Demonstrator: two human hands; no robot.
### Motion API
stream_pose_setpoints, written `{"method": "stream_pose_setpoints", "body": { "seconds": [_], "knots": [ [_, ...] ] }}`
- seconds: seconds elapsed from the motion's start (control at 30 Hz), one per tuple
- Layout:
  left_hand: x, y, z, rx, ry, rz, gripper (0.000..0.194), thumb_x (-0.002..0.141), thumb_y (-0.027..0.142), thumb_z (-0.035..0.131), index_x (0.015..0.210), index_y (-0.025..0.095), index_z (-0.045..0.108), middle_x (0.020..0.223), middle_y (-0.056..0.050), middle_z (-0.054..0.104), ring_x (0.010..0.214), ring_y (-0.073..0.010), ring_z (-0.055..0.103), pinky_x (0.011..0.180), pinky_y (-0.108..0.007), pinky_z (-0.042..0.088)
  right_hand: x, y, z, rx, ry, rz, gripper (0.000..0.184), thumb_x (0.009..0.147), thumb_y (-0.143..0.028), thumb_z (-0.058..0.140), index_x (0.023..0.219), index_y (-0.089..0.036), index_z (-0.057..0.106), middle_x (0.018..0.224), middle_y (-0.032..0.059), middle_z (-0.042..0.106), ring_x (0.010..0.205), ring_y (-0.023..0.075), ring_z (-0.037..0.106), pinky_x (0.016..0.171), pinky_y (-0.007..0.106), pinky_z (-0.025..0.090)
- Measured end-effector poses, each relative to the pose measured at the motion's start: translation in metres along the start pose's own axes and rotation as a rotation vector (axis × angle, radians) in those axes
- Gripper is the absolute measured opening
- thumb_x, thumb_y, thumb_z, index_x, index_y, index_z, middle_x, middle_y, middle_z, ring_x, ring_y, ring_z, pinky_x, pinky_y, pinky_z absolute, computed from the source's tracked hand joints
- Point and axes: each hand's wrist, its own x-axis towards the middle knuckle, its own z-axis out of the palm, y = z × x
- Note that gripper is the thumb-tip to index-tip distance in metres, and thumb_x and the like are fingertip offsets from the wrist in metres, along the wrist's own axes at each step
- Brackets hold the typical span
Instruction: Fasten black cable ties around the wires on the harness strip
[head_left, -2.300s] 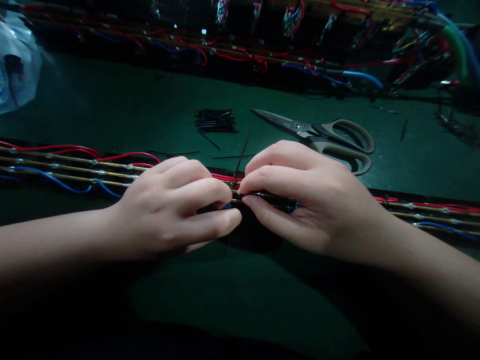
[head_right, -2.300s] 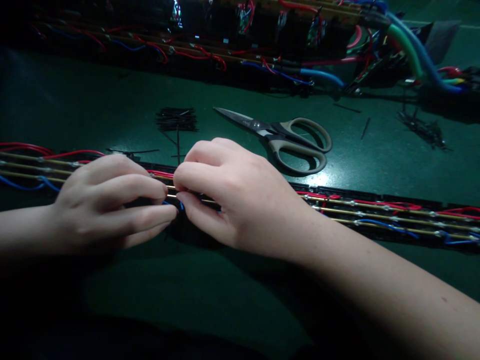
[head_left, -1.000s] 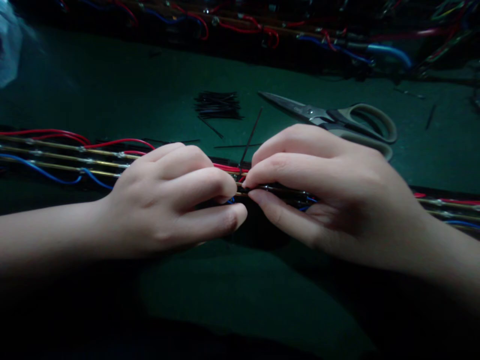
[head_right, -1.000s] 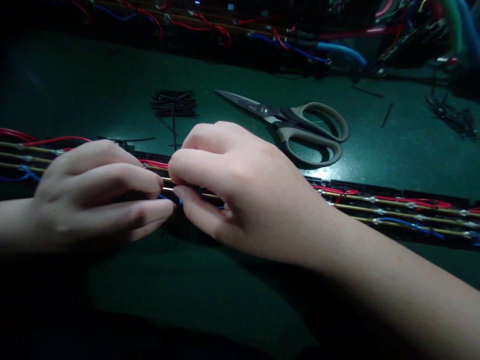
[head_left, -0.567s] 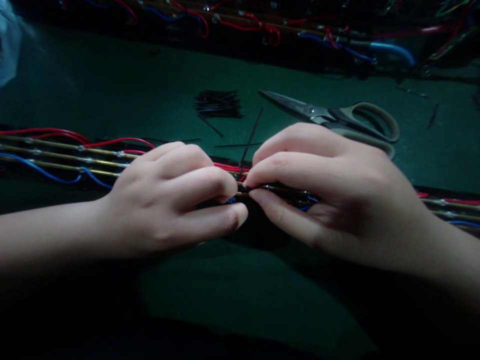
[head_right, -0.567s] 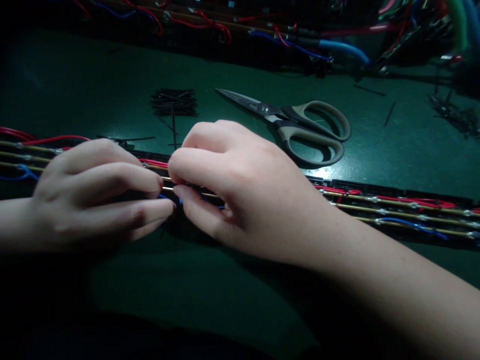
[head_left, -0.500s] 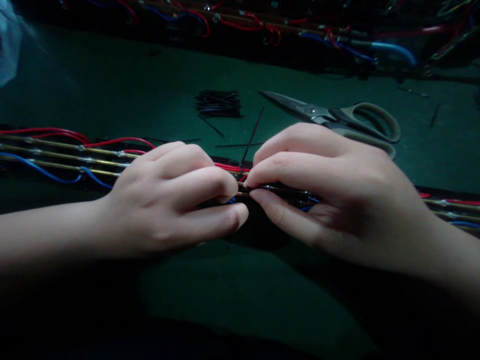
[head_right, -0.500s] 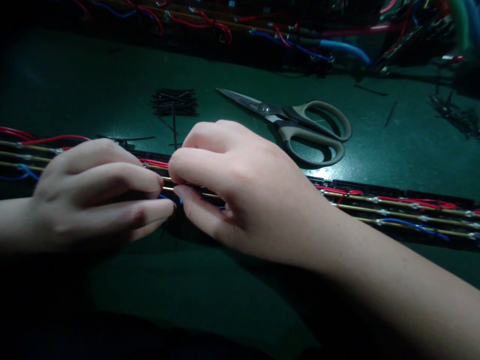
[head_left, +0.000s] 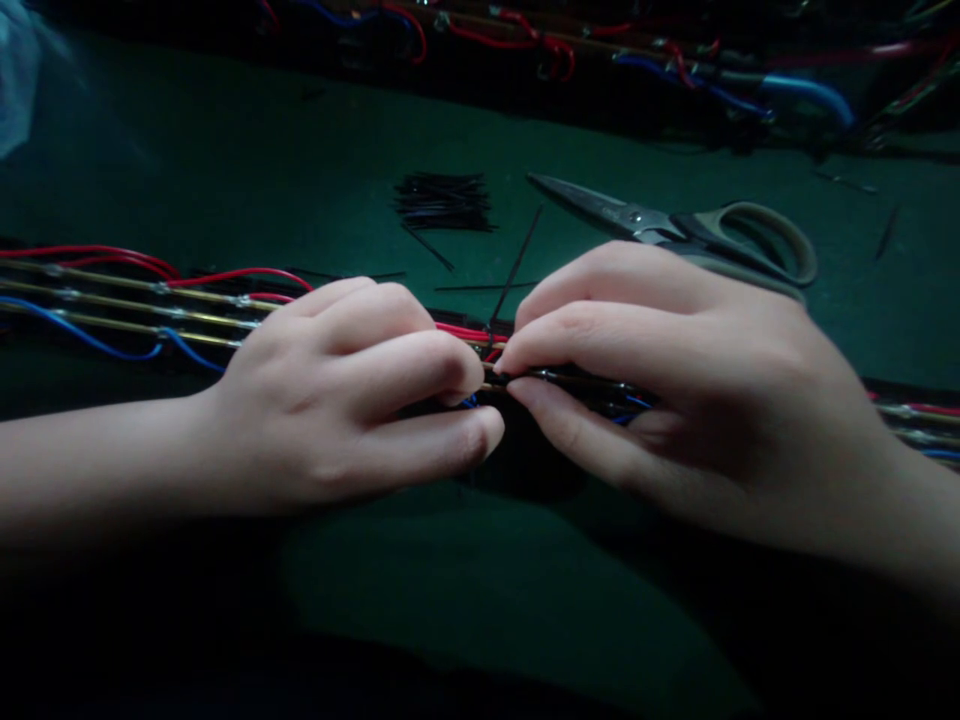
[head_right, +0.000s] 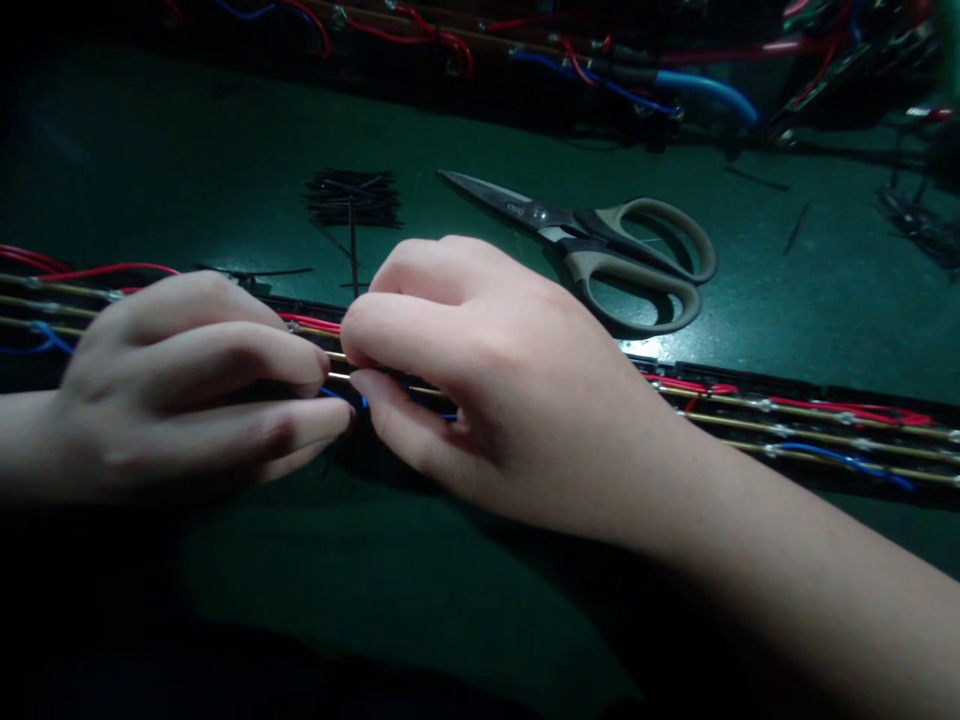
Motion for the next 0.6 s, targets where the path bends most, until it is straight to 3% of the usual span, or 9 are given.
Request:
{"method": "stream_pose_setpoints", "body": {
  "seconds": [0.6],
  "knots": [
    [-0.0030, 0.0005, 0.0010, -0.014, 0.004, 0.012, 0.009, 0.098, 0.023, 0.066, 0.106, 0.023, 0.064, 0.094, -0.002, 0.068, 0.081, -0.0196, 0.061, 0.065, -0.036, 0.049, 0.0015, 0.0028, 0.0021, -0.004, 0.038, -0.059, 0.013, 0.100, -0.015, 0.059, 0.094, -0.017, 0.071, 0.100, 0.0075, 0.071, 0.092, 0.0194, 0.066, 0.076, 0.033, 0.053]
  ]
}}
